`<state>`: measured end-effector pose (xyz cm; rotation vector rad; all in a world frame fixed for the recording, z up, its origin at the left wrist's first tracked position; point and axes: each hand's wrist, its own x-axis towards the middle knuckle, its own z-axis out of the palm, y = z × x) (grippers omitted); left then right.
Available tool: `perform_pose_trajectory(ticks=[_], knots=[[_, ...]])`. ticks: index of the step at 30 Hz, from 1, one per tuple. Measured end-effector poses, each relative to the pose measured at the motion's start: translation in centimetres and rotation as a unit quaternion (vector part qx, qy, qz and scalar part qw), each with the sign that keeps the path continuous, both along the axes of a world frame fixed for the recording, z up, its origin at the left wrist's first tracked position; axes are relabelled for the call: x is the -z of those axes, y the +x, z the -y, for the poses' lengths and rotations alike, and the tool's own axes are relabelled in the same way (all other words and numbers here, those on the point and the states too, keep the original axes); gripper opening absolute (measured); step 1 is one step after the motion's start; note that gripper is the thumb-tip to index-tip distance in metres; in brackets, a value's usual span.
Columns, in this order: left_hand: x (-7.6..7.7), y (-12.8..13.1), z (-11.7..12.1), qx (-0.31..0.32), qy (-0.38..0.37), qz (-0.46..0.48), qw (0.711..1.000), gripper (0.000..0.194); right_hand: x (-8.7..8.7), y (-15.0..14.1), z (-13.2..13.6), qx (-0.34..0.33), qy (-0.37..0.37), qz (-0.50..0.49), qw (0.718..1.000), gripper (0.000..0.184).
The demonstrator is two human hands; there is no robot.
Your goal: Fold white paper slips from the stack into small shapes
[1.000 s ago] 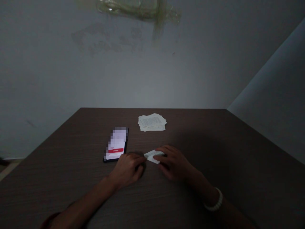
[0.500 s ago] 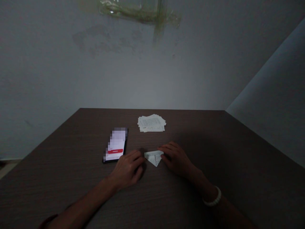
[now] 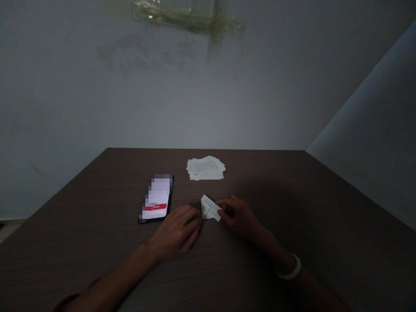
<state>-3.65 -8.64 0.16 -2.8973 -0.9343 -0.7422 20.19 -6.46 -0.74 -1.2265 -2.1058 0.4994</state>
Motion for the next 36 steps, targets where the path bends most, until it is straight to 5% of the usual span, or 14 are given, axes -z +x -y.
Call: perform_pose_trajectory(ticks=[4, 10, 19, 36], knots=[[0.1, 0.8, 0.0, -0.024, 0.050, 0.019, 0.998, 0.016, -0.1, -0.6, 0.2, 0.024, -0.049, -0.061, 0.997, 0.019], [0.3, 2.6, -0.3, -0.048, 0.008, -0.003, 0.999, 0.019, -0.1, -1.4, 0.6, 0.015, -0.100, -0.136, 0.985, 0.022], [0.9, 2.9, -0.7, -0.041, -0.051, -0.023, 0.998, 0.019, 0.1, -1.3, 0.5, -0.018, -0.110, -0.125, 0.986, 0.025], [0.9, 3.7, -1.0, -0.009, -0.125, 0.036, 0.992, 0.019, 0.0, 0.5, -0.1, -0.048, 0.002, 0.005, 0.999, 0.022]])
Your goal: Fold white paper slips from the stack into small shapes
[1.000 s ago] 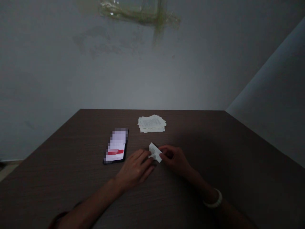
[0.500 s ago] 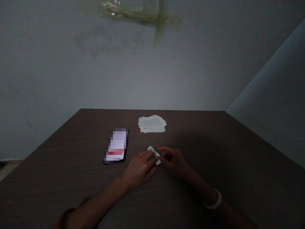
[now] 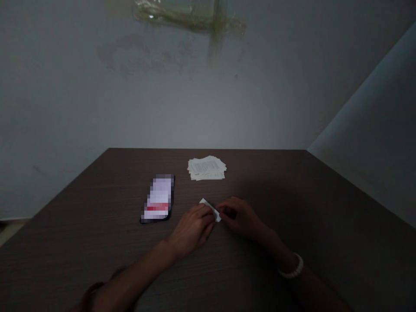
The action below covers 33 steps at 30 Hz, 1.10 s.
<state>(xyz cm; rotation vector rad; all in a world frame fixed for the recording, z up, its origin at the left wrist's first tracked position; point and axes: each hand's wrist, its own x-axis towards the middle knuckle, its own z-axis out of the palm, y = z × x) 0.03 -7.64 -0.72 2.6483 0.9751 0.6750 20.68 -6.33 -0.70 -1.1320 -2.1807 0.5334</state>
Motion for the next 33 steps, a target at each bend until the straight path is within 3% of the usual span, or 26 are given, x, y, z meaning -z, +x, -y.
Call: perform_pose_trajectory(ticks=[4, 21, 30, 33], knots=[[-0.2, 0.2, 0.1, -0.010, 0.000, 0.006, 1.000, 0.017, 0.1, -0.2, 0.1, -0.024, 0.003, -0.009, 1.000, 0.022], [-0.2, 1.1, -0.4, -0.089, -0.070, 0.057, 0.992, 0.012, 0.1, -0.3, 0.2, -0.014, 0.006, 0.014, 1.000, 0.022], [0.2, 1.4, -0.5, -0.103, -0.064, 0.074, 0.990, 0.013, -1.9, -0.1, 1.2, -0.018, 0.091, 0.144, 0.985, 0.015], [0.3, 1.3, -0.6, -0.103, -0.068, 0.091, 0.988, 0.011, -2.2, -0.2, 2.1, -0.045, 0.124, 0.202, 0.971, 0.021]])
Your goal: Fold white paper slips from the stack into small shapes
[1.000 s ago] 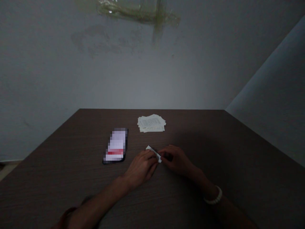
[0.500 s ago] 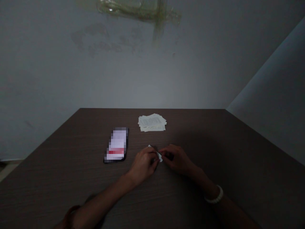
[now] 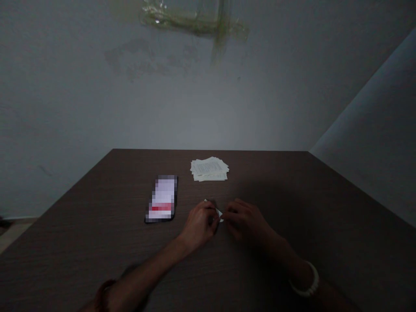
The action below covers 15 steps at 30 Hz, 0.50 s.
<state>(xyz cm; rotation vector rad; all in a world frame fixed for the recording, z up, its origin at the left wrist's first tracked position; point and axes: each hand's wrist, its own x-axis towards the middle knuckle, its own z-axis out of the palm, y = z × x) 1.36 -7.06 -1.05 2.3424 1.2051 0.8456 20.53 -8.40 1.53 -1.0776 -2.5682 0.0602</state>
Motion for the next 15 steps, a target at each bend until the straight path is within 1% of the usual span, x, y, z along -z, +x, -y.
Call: perform_pose_trajectory(ticks=[3, 8, 13, 15], knots=[[0.1, -0.1, 0.0, 0.006, -0.003, 0.016, 1.000, 0.011, 0.4, -0.1, 0.9, -0.005, 0.029, 0.029, 0.999, 0.027], [-0.1, -0.2, -0.2, 0.019, -0.012, 0.030, 0.999, 0.015, 1.1, 0.1, 1.6, 0.005, 0.009, 0.036, 0.999, 0.022], [-0.4, -0.6, -0.3, 0.027, -0.007, 0.034, 0.999, 0.019, 0.9, 0.1, 1.8, 0.033, 0.000, 0.036, 0.999, 0.022], [-0.5, -1.0, -0.2, 0.047, -0.010, 0.029, 0.998, 0.019, 0.9, 0.0, 1.8, 0.043, -0.002, 0.032, 0.999, 0.020]])
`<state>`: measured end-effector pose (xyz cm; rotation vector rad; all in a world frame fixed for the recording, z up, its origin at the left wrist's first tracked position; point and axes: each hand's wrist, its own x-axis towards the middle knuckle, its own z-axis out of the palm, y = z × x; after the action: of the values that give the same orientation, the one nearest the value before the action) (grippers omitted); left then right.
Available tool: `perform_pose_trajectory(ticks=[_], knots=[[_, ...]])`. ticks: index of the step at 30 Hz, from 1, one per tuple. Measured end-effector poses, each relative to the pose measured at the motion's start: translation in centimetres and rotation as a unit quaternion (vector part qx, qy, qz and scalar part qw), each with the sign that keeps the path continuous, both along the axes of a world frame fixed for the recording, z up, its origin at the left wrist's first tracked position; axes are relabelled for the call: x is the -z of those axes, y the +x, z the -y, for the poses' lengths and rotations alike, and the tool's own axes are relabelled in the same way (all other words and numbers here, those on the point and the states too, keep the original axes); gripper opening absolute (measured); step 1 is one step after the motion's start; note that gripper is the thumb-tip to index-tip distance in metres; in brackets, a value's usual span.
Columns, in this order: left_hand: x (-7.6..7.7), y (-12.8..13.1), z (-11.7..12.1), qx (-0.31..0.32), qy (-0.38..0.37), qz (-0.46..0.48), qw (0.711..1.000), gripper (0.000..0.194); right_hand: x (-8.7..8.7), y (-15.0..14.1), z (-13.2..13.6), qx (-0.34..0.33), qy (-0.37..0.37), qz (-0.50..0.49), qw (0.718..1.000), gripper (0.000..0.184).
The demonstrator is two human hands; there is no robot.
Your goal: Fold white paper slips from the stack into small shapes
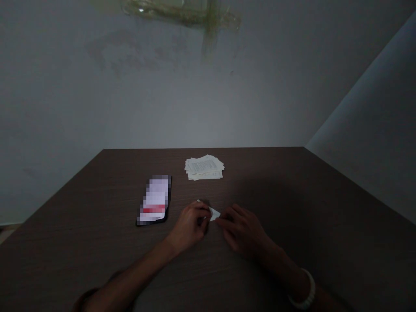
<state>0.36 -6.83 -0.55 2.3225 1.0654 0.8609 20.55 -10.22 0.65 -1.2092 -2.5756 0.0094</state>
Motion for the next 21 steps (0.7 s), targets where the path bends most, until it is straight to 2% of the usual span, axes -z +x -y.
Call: perform_pose_trajectory(ticks=[8, 13, 15, 18, 21], knots=[[-0.1, -0.8, 1.0, 0.096, 0.052, -0.052, 0.993, 0.025, 0.0, -0.2, -0.1, 0.041, -0.008, -0.002, 0.999, 0.020], [-0.4, -1.0, 1.2, 0.121, 0.064, -0.081, 0.987, 0.027, -0.1, -0.2, -0.3, 0.039, 0.000, -0.001, 0.999, 0.021], [-0.3, -1.1, 1.3, 0.117, 0.085, -0.084, 0.986, 0.028, -0.1, -0.2, -0.3, 0.037, 0.000, -0.001, 0.999, 0.022], [0.0, -1.2, 1.6, 0.077, 0.110, -0.095, 0.986, 0.026, -0.1, -0.1, -0.3, 0.035, -0.002, -0.001, 0.999, 0.023], [0.2, -1.2, 1.7, 0.060, 0.093, -0.113, 0.987, 0.025, -0.1, 0.0, -0.3, 0.032, -0.003, 0.001, 0.999, 0.024]])
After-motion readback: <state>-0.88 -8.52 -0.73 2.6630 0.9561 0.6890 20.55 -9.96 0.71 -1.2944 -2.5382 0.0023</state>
